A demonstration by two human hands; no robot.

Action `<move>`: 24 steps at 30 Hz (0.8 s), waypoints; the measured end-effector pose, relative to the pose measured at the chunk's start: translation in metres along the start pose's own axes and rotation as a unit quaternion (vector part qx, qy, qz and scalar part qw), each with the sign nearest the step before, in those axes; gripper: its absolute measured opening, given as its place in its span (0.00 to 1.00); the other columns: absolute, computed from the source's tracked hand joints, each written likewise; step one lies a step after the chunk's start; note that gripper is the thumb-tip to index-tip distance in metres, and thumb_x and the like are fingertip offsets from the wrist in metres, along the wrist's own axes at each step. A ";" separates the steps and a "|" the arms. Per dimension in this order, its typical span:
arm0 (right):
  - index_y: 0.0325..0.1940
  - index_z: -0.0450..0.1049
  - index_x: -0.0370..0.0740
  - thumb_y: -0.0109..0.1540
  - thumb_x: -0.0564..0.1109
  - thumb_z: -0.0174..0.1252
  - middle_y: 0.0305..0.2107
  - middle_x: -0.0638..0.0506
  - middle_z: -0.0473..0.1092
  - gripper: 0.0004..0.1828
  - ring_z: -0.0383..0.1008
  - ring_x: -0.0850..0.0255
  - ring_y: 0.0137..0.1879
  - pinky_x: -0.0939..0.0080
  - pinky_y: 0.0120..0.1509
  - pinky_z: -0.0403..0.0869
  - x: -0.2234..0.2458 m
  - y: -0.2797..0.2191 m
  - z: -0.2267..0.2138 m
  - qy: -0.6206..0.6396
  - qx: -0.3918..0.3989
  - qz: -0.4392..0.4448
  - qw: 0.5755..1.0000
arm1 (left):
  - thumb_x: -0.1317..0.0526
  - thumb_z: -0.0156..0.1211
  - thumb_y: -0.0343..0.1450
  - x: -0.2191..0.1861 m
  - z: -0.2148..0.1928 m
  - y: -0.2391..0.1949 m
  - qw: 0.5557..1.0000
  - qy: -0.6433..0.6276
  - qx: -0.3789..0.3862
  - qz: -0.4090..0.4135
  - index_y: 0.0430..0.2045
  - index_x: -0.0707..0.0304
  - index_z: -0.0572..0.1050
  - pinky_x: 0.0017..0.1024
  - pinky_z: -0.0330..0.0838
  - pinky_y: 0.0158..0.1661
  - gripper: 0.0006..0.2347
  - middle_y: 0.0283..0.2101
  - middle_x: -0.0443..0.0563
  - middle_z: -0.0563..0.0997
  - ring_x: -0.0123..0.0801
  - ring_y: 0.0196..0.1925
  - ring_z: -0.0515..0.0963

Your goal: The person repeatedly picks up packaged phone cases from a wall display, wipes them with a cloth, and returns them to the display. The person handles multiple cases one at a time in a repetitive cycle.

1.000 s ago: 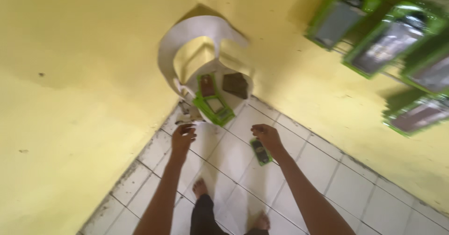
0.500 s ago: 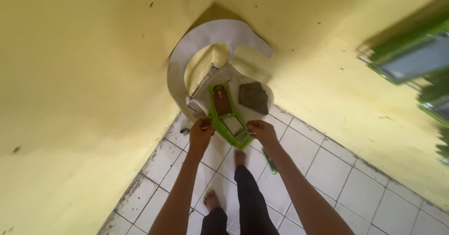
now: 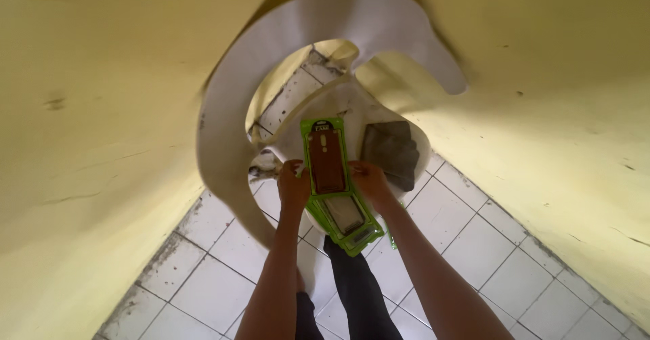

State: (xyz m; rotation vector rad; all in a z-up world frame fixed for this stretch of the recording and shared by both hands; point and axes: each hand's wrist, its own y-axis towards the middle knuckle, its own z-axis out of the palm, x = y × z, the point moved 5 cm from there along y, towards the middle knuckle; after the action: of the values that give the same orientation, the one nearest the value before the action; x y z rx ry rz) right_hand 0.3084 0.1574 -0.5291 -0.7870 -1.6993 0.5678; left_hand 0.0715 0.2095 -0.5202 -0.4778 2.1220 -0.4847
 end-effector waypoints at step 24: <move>0.71 0.69 0.64 0.61 0.43 0.62 0.76 0.52 0.54 0.34 0.52 0.44 0.79 0.41 0.70 0.66 0.009 0.004 -0.064 -0.513 -0.148 -0.191 0.824 | 0.68 0.59 0.71 -0.108 -0.035 -0.044 0.867 -0.445 0.174 -0.142 0.63 0.66 0.65 0.35 0.77 0.55 0.23 0.57 0.56 0.78 0.39 0.56 0.79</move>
State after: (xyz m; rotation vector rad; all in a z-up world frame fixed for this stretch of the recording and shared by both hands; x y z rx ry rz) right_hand 0.3698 0.1655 -0.5095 -0.2873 -2.9175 0.4662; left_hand 0.1075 0.2322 -0.4065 -0.6477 1.0493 -0.6414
